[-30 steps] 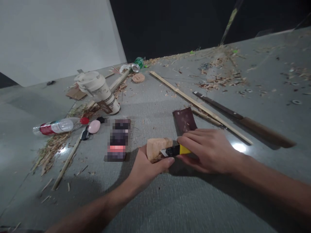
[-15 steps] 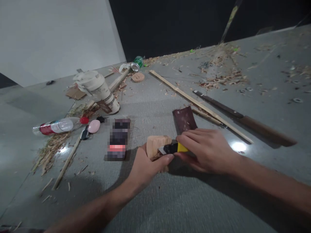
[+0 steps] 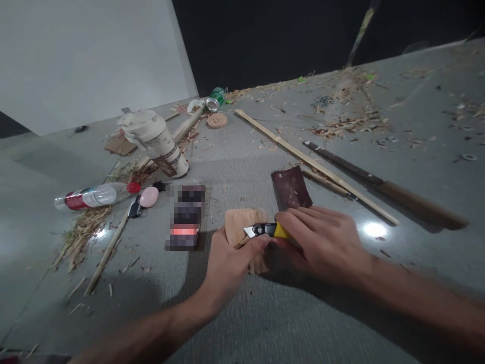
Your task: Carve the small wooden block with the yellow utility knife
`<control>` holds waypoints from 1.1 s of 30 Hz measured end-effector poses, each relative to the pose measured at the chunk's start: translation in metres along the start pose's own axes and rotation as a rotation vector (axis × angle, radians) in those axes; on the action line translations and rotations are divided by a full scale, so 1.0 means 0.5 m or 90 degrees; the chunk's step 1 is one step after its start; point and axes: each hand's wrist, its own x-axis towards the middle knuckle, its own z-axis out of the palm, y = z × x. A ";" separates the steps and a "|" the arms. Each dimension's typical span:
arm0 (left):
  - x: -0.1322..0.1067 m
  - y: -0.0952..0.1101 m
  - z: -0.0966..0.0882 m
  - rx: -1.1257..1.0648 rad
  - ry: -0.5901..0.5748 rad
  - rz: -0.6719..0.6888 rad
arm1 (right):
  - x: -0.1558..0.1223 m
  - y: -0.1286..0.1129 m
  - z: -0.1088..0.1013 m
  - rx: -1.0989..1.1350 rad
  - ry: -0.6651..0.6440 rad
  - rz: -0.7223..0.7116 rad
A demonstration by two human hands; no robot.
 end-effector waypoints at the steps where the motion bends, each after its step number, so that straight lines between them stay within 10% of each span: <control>1: -0.001 -0.001 0.000 -0.004 0.003 0.001 | -0.001 -0.003 0.001 0.001 0.003 0.006; 20: 0.013 -0.013 -0.007 0.015 -0.005 -0.028 | 0.001 0.050 0.001 0.168 -0.281 0.039; 33: 0.013 -0.012 -0.007 -0.056 0.013 -0.032 | -0.011 0.006 0.025 0.178 -0.201 0.141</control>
